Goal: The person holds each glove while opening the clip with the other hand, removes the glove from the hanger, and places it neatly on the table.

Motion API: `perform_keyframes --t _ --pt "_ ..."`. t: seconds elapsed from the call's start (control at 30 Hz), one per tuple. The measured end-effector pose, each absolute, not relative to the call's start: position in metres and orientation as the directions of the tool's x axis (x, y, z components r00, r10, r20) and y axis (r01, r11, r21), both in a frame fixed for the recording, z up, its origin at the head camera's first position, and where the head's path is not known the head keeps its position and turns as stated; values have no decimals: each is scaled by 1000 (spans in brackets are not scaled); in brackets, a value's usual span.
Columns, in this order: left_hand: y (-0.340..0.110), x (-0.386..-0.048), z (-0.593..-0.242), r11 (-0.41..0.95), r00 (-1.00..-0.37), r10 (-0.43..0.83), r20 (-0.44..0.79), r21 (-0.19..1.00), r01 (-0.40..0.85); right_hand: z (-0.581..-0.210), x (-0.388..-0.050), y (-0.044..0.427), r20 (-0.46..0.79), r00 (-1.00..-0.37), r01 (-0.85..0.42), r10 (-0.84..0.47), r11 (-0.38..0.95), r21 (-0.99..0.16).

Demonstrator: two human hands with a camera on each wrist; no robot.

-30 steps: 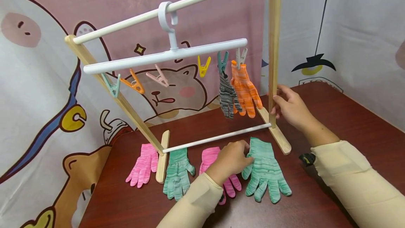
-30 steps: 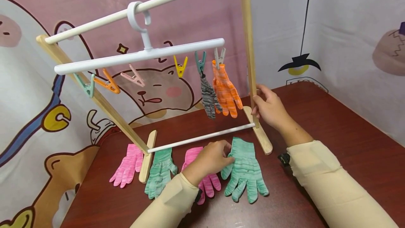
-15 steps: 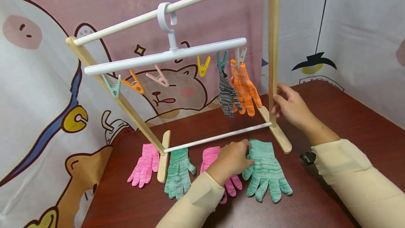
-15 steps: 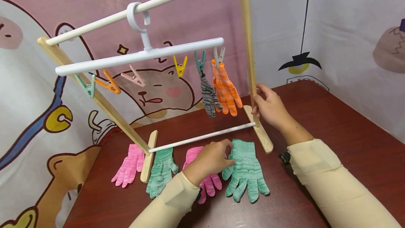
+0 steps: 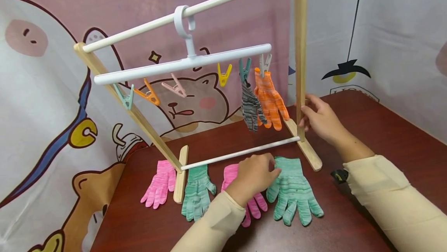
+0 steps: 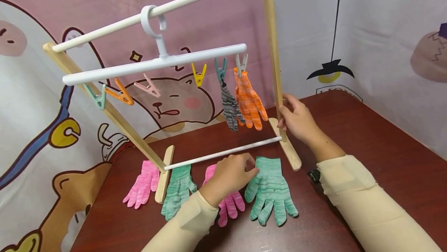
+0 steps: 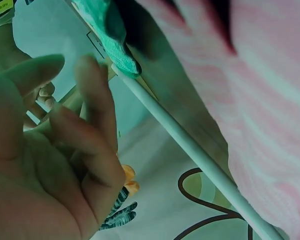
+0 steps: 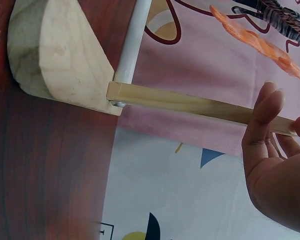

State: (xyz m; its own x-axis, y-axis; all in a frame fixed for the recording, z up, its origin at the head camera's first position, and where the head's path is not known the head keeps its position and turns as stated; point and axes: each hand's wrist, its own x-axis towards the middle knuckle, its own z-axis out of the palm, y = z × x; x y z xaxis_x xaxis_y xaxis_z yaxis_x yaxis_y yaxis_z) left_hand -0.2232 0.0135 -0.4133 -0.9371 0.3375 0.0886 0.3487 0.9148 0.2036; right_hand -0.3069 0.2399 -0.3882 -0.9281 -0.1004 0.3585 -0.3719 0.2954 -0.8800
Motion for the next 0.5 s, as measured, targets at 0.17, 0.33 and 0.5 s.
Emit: perform_keyframes --t 0.17,0.33,0.5 --pt "12 -225 -411 901 -932 321 167 251 355 -389 -306 238 357 -928 -373 -107 290 -881" --pt "12 -227 -408 885 -919 305 252 282 371 -387 -305 238 362 -926 -378 -108 290 -879" --pt "11 -229 -405 856 -883 279 379 318 407 -385 -304 238 365 -925 -380 -107 299 -875"
